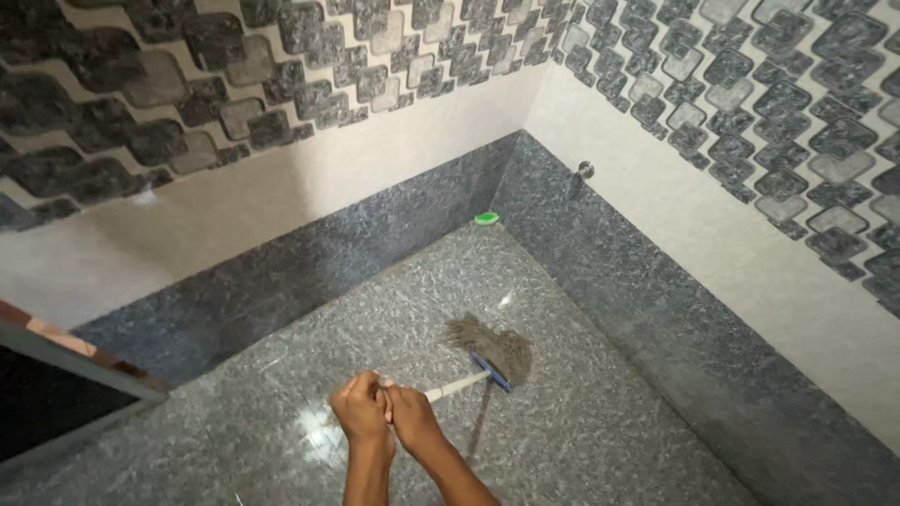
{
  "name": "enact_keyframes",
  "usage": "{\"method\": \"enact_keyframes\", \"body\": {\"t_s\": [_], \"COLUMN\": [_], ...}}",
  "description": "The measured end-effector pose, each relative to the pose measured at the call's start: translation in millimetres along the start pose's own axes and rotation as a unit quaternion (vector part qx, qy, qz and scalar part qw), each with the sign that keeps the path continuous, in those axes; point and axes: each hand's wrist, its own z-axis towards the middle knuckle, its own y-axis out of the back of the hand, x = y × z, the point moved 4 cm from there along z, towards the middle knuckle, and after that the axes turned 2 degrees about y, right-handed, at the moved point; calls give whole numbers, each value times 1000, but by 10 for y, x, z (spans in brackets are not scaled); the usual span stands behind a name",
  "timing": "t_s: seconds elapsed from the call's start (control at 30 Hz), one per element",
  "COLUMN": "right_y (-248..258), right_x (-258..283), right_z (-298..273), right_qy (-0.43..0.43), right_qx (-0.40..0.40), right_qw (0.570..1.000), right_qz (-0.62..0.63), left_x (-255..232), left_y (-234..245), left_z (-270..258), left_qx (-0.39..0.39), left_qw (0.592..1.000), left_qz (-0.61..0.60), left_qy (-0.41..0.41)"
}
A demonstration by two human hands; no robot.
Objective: The person mops a tiled floor in a bathroom using a string mop. They move the mop back and forth across the floor surface, covering the area near the walls and a white bucket.
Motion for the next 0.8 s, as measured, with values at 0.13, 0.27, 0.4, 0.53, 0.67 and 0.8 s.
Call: {"method": "enact_keyframes", "body": {"t_s": [0.13, 0.27, 0.4, 0.53, 0.67, 0.8], "right_y": [-327, -818, -1360, -1835, -2299, -2640], "right_x": [135, 415, 806, 1086, 1240, 1405], "right_z": [62, 40, -54, -193, -298, -388], "right_qy": [20, 95, 33, 45, 152, 251], "right_qx": [-28, -67, -93, -140, -147, -130], "right_qw": [999, 993, 995, 988, 956, 907], "right_qz": [21, 34, 26, -43, -206, -311], "left_x": [-337, -832, -1309, -1667, -1970, -2281], "left_y": [129, 379, 715, 1095, 1403, 1614], "left_z": [94, 200, 271, 381, 424, 364], "left_qx": [23, 37, 46, 51, 34, 6], "left_qw": [999, 999, 999, 998, 999, 998], "left_qz": [-21, -30, -27, -28, -28, -57], "left_qy": [-9, -2, -9, 0, 28, 29]}}
